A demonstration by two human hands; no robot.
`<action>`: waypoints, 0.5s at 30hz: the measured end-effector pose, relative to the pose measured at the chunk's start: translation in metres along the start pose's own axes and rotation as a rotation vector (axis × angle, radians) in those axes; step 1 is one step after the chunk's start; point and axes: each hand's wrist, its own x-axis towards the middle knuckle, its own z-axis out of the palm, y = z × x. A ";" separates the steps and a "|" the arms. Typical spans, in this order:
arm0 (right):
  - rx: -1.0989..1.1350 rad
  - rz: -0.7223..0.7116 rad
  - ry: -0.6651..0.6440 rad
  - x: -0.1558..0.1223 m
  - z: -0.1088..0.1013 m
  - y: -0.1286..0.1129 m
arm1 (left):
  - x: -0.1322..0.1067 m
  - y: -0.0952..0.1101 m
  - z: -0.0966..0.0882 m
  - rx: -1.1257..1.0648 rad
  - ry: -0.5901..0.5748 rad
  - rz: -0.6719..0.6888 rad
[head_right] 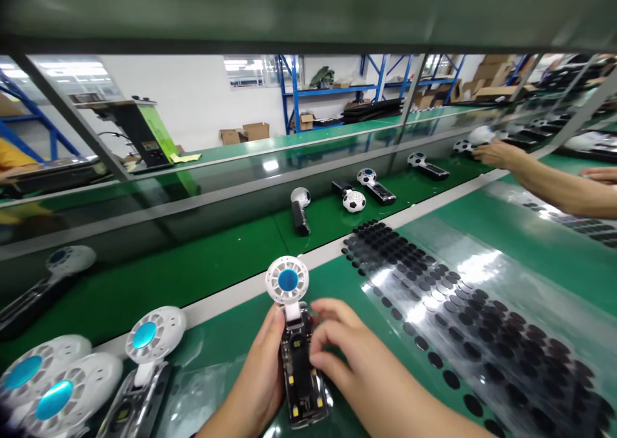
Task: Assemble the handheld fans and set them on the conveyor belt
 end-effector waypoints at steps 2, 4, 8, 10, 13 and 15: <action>0.025 0.036 -0.015 0.015 -0.003 -0.008 | 0.000 -0.002 -0.002 0.005 -0.002 0.028; 0.002 0.031 -0.046 0.023 -0.003 -0.015 | 0.001 -0.003 -0.005 0.017 -0.013 0.005; -0.077 0.033 -0.046 0.025 0.002 -0.022 | 0.001 -0.006 -0.008 0.009 -0.019 -0.048; -0.087 0.041 -0.035 0.024 0.004 -0.022 | 0.001 -0.007 -0.009 0.004 -0.002 -0.055; -0.077 0.040 -0.012 0.025 0.008 -0.020 | 0.001 -0.007 -0.009 -0.009 0.005 -0.064; -0.066 0.036 -0.003 0.025 0.010 -0.018 | 0.000 -0.006 -0.008 -0.019 0.000 -0.066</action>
